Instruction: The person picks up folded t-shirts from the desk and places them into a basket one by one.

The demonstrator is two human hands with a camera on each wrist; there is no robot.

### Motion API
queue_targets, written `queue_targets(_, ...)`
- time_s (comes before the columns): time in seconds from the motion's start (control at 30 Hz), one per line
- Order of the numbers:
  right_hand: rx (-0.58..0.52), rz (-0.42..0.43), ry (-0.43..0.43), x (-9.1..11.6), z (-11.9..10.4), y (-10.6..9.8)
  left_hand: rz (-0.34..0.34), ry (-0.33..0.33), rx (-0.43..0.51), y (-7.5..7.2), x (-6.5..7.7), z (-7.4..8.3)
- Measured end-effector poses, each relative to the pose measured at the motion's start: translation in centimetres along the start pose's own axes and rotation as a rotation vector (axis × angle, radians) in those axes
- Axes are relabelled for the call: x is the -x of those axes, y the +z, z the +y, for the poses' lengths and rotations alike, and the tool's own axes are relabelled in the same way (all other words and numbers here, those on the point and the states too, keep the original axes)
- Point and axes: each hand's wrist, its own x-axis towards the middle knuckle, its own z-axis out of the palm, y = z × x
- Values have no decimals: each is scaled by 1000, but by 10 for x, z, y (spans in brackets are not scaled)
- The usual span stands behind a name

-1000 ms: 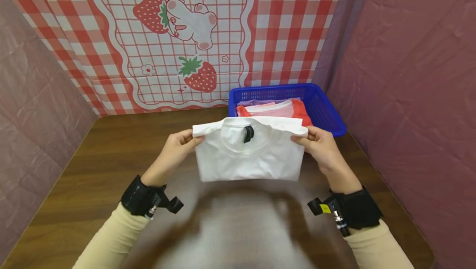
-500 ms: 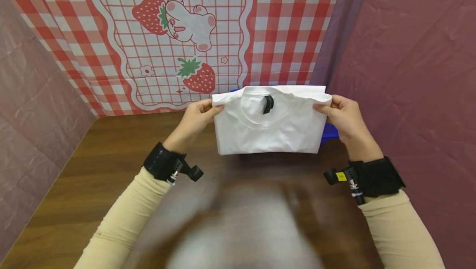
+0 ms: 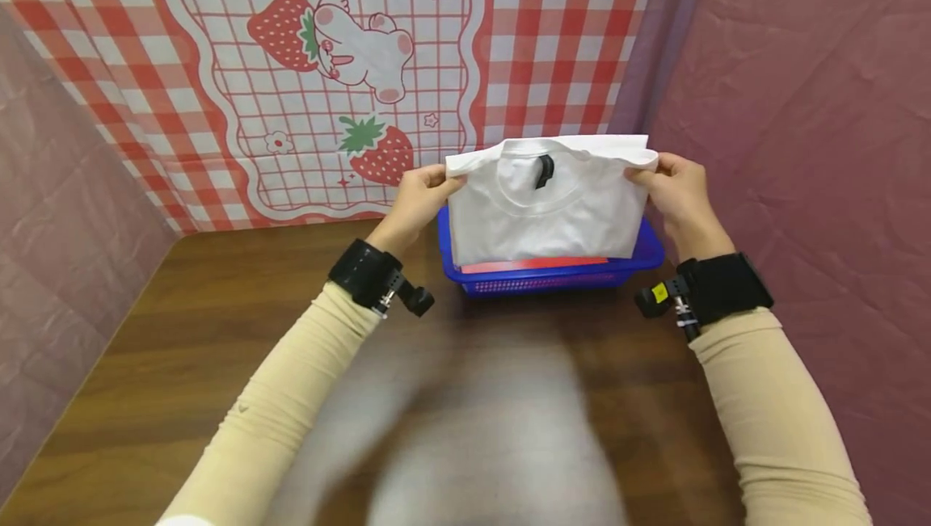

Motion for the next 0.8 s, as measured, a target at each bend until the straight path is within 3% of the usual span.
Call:
queue_targets(0.2,25,36,2,-18,14,7,36,58,-115,12,-9,-13)
queue_targets(0.43,64,38,88,-26,34,14,31,71,-282,24,-10,-30)
queue_targets(0.6,136,2,118,-30,42,19,37,63,-300,25,-11,-35)
queue_targets(0.8,136,-62,182,-32,44,19,25,68,-305,26,-11,-36)
